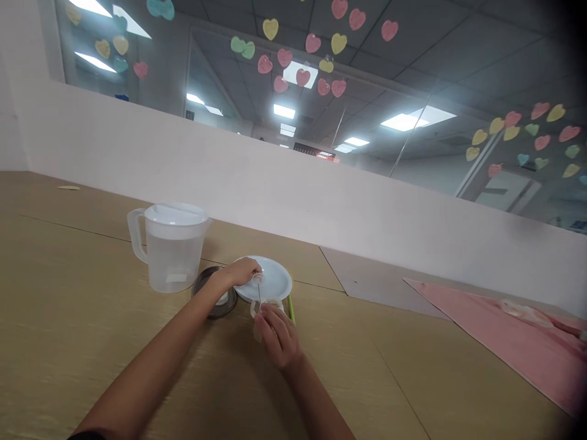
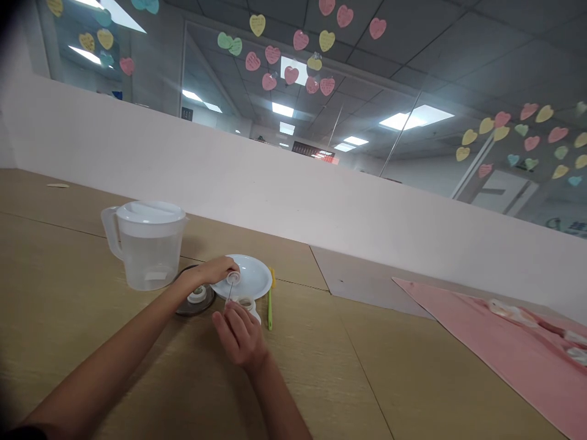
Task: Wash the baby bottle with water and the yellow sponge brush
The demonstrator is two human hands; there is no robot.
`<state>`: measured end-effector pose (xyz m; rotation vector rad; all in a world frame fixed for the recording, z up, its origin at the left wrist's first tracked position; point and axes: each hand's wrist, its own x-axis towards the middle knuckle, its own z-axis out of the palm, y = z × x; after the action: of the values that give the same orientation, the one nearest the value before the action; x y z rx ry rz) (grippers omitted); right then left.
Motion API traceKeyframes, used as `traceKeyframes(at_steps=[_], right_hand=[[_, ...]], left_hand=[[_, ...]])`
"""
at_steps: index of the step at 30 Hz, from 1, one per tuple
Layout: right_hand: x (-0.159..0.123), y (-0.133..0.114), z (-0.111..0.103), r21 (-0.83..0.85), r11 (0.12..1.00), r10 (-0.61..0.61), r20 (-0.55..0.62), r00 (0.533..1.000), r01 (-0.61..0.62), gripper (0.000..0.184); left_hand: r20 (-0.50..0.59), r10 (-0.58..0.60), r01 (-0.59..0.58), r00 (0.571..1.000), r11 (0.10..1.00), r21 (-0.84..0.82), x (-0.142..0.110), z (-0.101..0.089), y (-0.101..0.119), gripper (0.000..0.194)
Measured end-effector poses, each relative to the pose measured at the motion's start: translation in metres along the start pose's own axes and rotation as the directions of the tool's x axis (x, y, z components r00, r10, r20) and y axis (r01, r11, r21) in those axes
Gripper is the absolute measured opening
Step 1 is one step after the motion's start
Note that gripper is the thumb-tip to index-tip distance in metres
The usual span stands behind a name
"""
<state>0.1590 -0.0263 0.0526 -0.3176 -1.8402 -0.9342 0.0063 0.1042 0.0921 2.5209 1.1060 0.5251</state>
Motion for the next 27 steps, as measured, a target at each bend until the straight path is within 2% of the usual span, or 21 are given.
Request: traceKeyframes(at_steps=[7,12,17,27], right_hand=[[-0.006,0.003,0.002,-0.036,0.998,0.046,0.011,0.999,-0.046,0.022],[-0.018,0.010,0.007,-0.016,0.992,0.121,-0.032,0.992,-0.121,0.025],[-0.023,0.013,0.008,-0.009,0.996,0.087,-0.052,0.995,-0.088,0.024],[-0.024,0.021,0.002,-0.017,0.994,0.104,-0.047,0.993,-0.105,0.026]], left_hand=[[-0.048,-0.034,0.036,0.998,0.999,0.039,-0.004,-0.005,0.013,0.024],[-0.076,-0.043,0.047,0.996,0.997,0.059,-0.009,-0.009,0.032,0.020],[-0.068,-0.032,0.037,0.997,0.997,0.074,-0.013,-0.012,0.045,0.017],[-0.036,0.020,-0.018,0.999,0.997,0.072,-0.012,-0.012,0.046,0.019]])
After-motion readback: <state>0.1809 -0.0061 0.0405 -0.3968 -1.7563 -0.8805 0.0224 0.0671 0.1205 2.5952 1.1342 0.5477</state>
